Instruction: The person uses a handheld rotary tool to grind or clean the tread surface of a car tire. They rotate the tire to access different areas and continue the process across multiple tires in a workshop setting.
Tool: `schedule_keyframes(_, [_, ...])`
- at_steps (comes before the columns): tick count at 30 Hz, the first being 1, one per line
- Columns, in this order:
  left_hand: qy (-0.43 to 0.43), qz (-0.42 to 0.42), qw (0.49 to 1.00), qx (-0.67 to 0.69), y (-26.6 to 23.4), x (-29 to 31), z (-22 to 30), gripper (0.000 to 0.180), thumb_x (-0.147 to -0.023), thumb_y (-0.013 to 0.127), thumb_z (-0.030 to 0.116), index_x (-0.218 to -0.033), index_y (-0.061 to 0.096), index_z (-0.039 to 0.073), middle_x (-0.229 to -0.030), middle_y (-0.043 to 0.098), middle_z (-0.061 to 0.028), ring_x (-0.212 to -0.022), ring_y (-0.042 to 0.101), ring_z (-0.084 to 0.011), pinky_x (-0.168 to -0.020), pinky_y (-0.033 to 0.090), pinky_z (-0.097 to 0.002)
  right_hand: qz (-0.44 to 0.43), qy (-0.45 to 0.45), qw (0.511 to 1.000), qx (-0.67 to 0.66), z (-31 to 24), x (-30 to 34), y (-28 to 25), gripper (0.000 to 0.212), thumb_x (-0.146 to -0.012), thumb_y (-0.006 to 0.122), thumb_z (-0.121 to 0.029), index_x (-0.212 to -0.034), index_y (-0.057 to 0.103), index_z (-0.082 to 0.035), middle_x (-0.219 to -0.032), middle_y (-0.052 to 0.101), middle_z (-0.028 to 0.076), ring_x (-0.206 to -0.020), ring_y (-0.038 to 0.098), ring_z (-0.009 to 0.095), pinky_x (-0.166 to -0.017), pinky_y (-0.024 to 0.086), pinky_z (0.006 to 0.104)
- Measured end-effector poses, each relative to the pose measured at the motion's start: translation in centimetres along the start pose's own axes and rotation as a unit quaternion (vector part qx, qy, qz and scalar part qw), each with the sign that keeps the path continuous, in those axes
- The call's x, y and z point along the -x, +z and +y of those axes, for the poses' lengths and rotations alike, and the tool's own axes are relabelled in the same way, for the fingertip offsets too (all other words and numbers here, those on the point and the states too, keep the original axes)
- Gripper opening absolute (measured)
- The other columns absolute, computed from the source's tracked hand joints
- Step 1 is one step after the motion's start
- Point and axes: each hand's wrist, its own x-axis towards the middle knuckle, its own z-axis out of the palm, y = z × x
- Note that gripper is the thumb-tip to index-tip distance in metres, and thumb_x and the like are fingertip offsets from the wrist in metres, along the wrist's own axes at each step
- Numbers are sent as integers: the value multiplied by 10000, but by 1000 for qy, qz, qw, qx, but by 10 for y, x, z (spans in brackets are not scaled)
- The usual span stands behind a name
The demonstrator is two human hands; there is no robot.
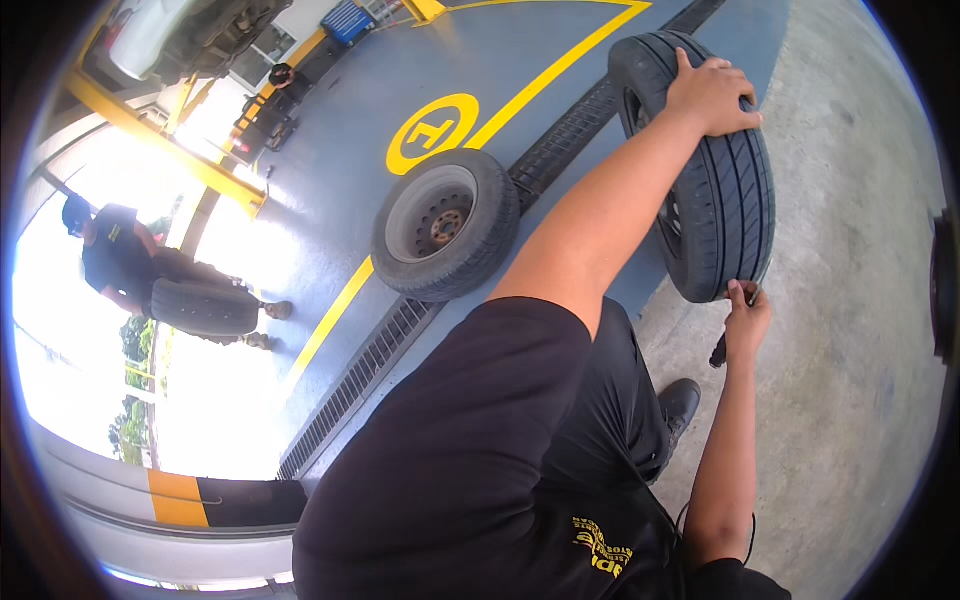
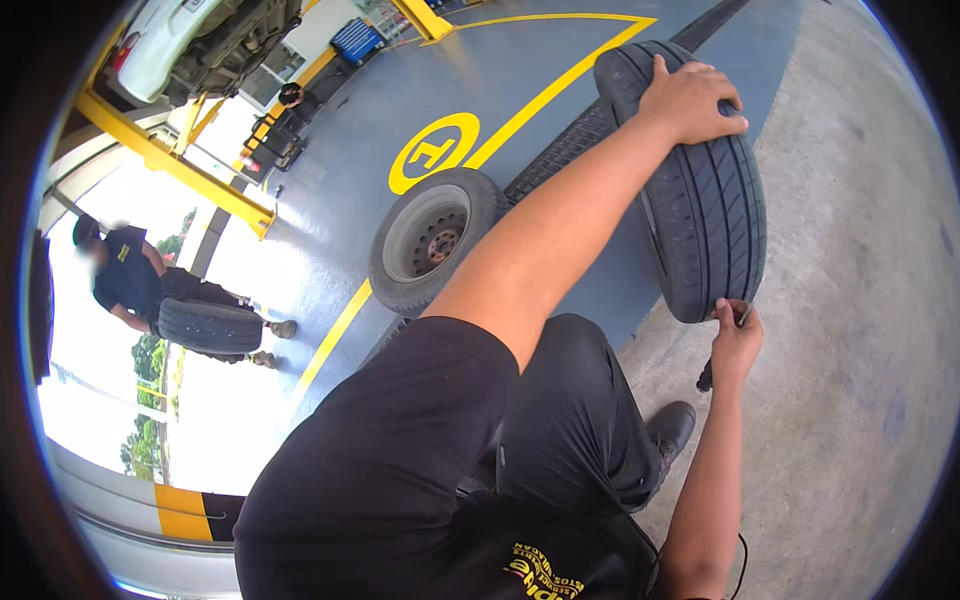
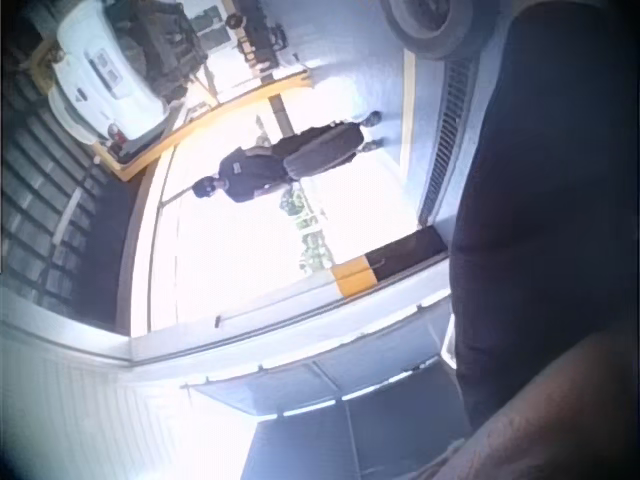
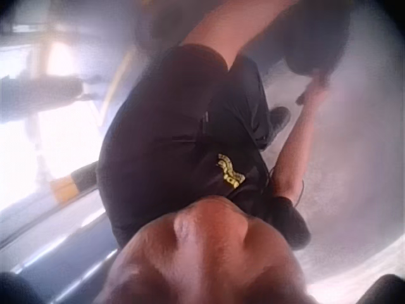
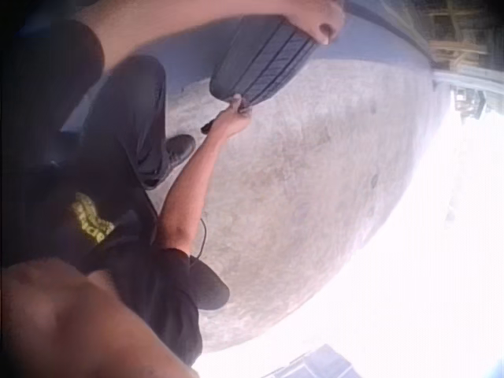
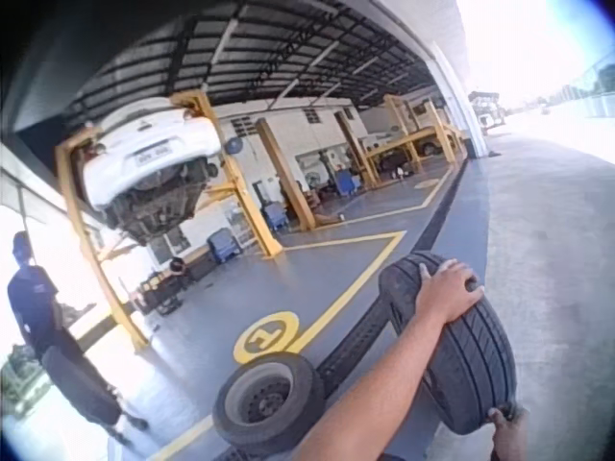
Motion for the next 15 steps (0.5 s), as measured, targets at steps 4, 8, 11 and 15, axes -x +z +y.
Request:
schedule_keyframes(4, [-10, -16, 999, 40, 6, 0, 10, 437, -844, 647, 571, -1148, 771, 283, -1382, 647, 50, -1453, 439, -226, -1178, 128, -800, 0, -5, 999, 41, 12, 0, -12, 231, -989, 696, -212, -926, 695, 10, -750, 691, 47, -552, 503, 95, -539, 407, 297])
schedule_keyframes(8, [-10, -12, 999, 34, 6, 1, 13, 433, -851, 645, 562, -1160, 768, 287, -1391, 641, 52, -1457, 432, -223, -1179, 119, -803, -20, -1, 999, 28, 33, 0, -12, 239, -1006, 667, -229, -932, 685, -3, -731, 670, 36, -509, 480, 77, -494, 381, 281])
schedule_keyframes(11, [-13, -9, 999, 30, 4, -1, 13, 429, -856, 641, 558, -1165, 765, 287, -1395, 639, 54, -1462, 426, -222, -1181, 114, -802, -15, 31, 999, -9, 40, 0, -10, 213, -999, 655, -208, -926, 670, -8, -711, 646, 31, -506, 493, 80, -483, 385, 277])
schedule_keyframes(15, [-12, -11, 999, 30, 4, -3, 14, 430, -858, 641, 557, -1168, 760, 283, -1402, 635, 53, -1469, 420, -220, -1187, 114, -795, -29, 65, 997, -1, 67, 1, -26, 155, -970, 638, -160, -914, 651, -17, -703, 623, 27, -498, 492, 86, -472, 390, 279])
